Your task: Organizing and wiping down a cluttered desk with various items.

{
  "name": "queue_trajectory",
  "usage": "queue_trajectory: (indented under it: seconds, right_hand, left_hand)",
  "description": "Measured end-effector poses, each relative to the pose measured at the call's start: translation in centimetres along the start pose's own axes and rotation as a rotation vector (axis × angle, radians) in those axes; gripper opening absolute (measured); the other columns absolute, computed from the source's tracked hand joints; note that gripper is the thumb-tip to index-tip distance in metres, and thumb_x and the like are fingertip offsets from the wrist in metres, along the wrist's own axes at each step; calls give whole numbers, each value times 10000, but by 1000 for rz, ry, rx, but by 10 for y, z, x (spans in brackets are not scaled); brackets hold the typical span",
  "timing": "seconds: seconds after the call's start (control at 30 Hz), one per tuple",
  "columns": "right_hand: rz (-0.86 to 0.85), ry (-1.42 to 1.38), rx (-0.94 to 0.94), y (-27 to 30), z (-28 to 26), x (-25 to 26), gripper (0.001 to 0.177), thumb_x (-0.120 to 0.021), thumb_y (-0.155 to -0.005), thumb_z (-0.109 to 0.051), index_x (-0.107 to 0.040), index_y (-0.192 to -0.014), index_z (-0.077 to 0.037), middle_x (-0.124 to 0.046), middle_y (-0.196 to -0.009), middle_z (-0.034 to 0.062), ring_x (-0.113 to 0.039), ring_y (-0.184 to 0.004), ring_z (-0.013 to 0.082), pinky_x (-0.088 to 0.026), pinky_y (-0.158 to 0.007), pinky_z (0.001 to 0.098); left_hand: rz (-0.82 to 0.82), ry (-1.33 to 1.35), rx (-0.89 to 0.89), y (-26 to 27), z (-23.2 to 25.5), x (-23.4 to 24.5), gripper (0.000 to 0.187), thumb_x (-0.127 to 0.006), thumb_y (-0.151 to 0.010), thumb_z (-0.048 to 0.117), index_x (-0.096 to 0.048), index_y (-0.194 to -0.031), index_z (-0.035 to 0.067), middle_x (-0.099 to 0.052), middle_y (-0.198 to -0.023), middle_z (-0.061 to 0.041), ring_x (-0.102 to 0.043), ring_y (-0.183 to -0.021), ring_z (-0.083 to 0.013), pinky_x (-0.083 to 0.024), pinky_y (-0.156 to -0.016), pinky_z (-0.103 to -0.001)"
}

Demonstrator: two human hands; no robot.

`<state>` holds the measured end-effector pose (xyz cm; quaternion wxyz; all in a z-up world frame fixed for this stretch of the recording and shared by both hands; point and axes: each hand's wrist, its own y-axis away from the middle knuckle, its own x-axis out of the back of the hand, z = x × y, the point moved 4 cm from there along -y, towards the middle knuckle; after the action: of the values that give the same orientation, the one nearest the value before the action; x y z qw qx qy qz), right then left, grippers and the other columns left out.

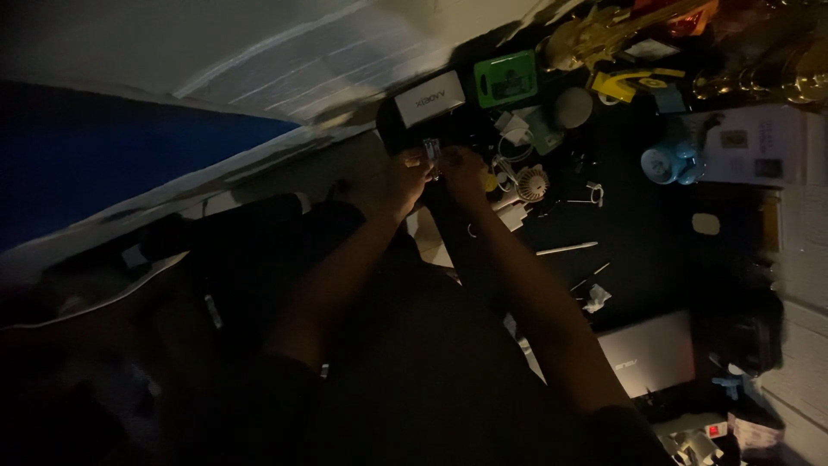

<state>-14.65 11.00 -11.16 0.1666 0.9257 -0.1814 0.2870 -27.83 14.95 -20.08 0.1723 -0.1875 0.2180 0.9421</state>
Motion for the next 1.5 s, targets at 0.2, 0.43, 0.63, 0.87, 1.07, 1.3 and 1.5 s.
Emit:
queue_trajectory:
  seconds: [0.2, 0.43, 0.63, 0.87, 1.07, 1.3, 1.5]
  right_hand:
    - [-85, -331, -99, 18, -78, 37, 289, -751, -878, -174, -743, -1114, -7, -754, -887, 145, -692, -725, 182, -565, -655, 350]
    - [12, -300, -138, 9, -120, 57, 379, -687, -876, -203, -744, -1202, -18, -787, -951, 71, -765, -740, 152, -624, -642, 308]
    - [-99, -586, -346, 20, -103, 53, 424, -706, -912, -204, -674, -1298, -33, -772, -1045, 61, -735, -842, 153, -598, -714, 289]
    - [-215, -461, -274, 20, -24, 3, 429, -714, -868, -105, -688, -1279, 15, -770, -985, 160, -734, -809, 219, -610, -724, 326]
    - [-104, -543, -306, 15, -18, -21, 364, -722, -914, -177, -680, -1189, 56, -753, -999, 193, -742, -809, 233, -614, -713, 358]
    - [84, 51, 83, 16, -51, 6, 310, -667, -882, -177, -659, -1174, -74, -677, -1160, 164, -603, -1160, 362, -497, -1026, 514]
    - [-76, 736, 379, 5, -79, 31, 449, -668, -857, -235, -573, -1252, -42, -572, -1267, 168, -481, -1303, 368, -310, -1128, 655]
  left_hand:
    - [6, -342, -129, 24, 69, -13, 298, -634, -1114, 135, -623, -903, -75, -662, -848, -173, -700, -768, -240, -630, -737, -388]
    - [155, -463, -111, 27, 166, -45, 266, -670, -985, 170, -688, -1180, -11, -729, -1130, -175, -733, -989, -238, -643, -839, -403]
    - [38, -311, 19, 16, 112, -28, 304, -614, -1012, 148, -692, -1265, -1, -731, -1199, -180, -738, -1039, -273, -641, -906, -417]
    - [26, -85, 165, 3, -17, 34, 404, -700, -975, 153, -578, -1330, 2, -650, -1235, -187, -708, -1038, -277, -640, -899, -439]
    - [-25, 177, -4, 1, -40, 51, 446, -707, -990, 125, -554, -1372, -48, -624, -1082, -177, -651, -788, -234, -583, -686, -403]
    - [65, 87, 79, 17, -14, 56, 410, -748, -967, 165, -555, -1289, -1, -641, -1125, -133, -697, -904, -223, -639, -798, -409]
    - [9, 116, 142, 23, 0, 46, 382, -719, -951, 162, -559, -1285, 68, -657, -1109, -103, -706, -910, -209, -629, -817, -383]
